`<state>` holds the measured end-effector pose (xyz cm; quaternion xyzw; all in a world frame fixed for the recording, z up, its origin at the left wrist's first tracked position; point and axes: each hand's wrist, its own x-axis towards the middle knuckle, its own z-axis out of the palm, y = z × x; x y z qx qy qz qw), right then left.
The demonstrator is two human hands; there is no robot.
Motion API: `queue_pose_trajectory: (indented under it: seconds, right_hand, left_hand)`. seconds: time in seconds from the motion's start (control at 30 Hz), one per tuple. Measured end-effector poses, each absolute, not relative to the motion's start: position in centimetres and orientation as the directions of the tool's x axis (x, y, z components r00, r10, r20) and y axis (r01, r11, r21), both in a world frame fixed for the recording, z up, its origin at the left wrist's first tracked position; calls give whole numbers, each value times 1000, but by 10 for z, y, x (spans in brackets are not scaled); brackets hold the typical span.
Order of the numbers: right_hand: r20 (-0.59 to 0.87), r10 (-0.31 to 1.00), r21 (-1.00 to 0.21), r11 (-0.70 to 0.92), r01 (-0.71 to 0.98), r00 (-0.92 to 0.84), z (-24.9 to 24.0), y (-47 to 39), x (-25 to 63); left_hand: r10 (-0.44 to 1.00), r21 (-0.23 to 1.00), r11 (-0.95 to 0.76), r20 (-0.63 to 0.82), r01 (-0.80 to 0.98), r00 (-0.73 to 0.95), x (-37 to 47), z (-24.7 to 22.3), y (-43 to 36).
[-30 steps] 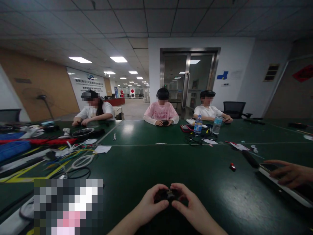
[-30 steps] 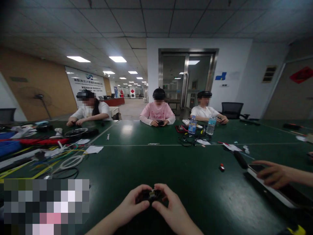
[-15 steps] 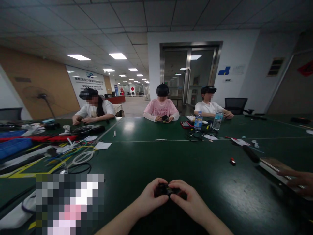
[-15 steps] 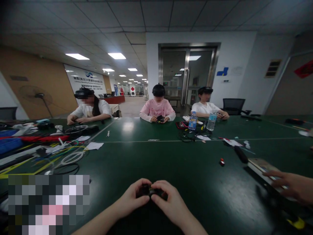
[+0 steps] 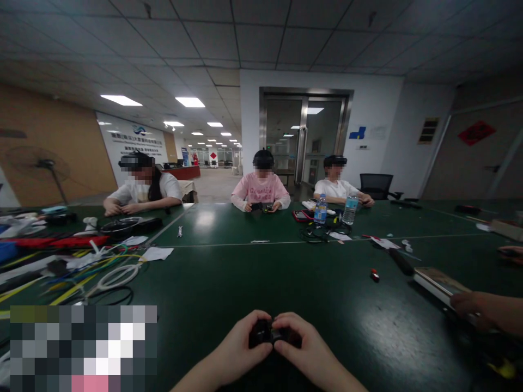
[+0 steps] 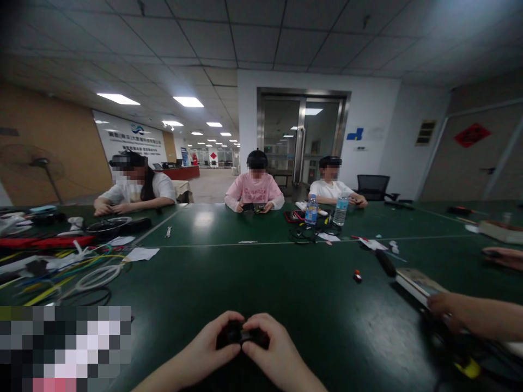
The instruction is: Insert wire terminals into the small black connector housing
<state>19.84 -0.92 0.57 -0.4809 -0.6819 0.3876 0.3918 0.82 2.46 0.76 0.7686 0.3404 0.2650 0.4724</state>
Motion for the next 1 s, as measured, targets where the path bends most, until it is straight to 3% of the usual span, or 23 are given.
queue_pose_trajectory:
  seconds: [0.13,0.33,1.0]
  right_hand:
    - [192,953,-885,271,380,-233,4,-7,198]
    - [141,964,-793,245,557,-224,1,-8,199]
    - [128,966,-817,231,528,-225,2,-7,202]
  left_hand:
    - [785,797,-468,178,381,593,7,6,28]
    - [779,652,-547,167,525,604,5,-2,30]
    - [785,654,-536,155,534,599,2,0,28]
